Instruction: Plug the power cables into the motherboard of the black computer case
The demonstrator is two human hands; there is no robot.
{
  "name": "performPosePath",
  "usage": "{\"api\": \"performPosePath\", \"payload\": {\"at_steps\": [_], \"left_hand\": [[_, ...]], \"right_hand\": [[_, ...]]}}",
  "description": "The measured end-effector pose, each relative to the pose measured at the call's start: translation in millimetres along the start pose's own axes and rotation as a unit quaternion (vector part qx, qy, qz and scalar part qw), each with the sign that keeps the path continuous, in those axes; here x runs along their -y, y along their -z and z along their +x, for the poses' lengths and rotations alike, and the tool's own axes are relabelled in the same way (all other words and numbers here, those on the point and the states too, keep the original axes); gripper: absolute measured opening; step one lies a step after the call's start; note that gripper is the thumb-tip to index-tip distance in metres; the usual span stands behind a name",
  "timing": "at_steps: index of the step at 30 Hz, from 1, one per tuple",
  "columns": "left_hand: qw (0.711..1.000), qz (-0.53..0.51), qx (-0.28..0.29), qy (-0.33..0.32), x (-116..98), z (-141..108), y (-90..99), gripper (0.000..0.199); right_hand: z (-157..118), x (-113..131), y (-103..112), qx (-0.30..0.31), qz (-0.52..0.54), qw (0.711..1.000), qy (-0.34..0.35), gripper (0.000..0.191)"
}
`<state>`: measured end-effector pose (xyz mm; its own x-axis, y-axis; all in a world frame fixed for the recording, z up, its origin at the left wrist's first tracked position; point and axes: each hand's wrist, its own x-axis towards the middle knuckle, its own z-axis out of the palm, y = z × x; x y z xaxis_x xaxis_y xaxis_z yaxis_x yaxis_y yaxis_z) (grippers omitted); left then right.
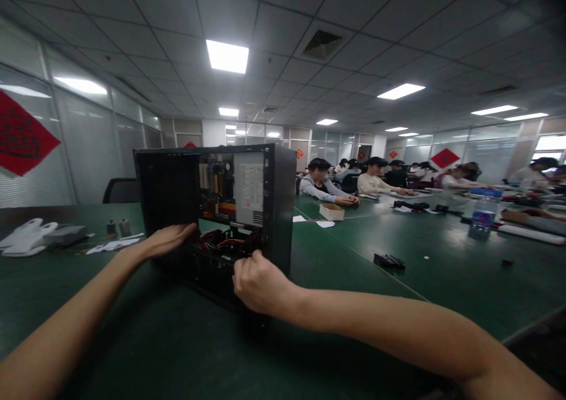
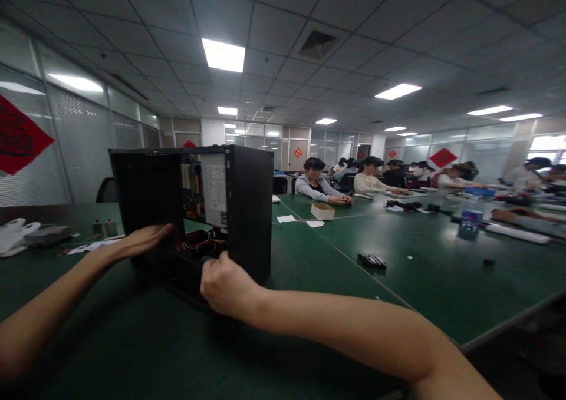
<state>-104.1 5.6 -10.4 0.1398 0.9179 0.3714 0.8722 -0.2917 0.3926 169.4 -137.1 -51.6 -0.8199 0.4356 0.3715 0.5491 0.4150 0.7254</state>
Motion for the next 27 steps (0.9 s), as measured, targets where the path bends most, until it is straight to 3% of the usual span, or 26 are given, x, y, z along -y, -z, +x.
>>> {"api": "performPosePath", "payload": {"at_steps": [3,8,13,17,21,27], "left_hand": [[0.982,0.094,0.136,-0.089,-4.3,-3.4,-6.4,0.045],[0.964,0.183,0.122,-0.147,-34.2,-11.7,-22.9,0.079],[0.958,0.213,0.092,-0.166,-65.9,-11.0,-39.4,0.079],[0.955,0.237,0.081,-0.161,-79.1,-12.7,-44.4,0.070],[0.954,0.244,0.092,-0.150,-84.7,-18.2,-42.3,0.068],[0.959,0.240,0.097,-0.114,-92.8,-27.2,-39.0,0.069]], "right_hand": [[-31.5,-29.3,-15.0,0.022,0.027,0.999,-0.030,0.042],[-70.4,-83.4,-61.6,0.007,0.056,0.997,-0.061,0.039],[-85.2,-122.3,-110.8,-0.098,0.028,0.994,-0.038,0.023],[-85.0,-129.2,-126.0,-0.181,0.010,0.983,-0.039,0.024],[-83.2,-124.5,-125.9,-0.196,0.024,0.978,-0.070,0.030],[-85.1,-127.5,-122.2,-0.222,0.026,0.973,-0.061,0.034]]}}
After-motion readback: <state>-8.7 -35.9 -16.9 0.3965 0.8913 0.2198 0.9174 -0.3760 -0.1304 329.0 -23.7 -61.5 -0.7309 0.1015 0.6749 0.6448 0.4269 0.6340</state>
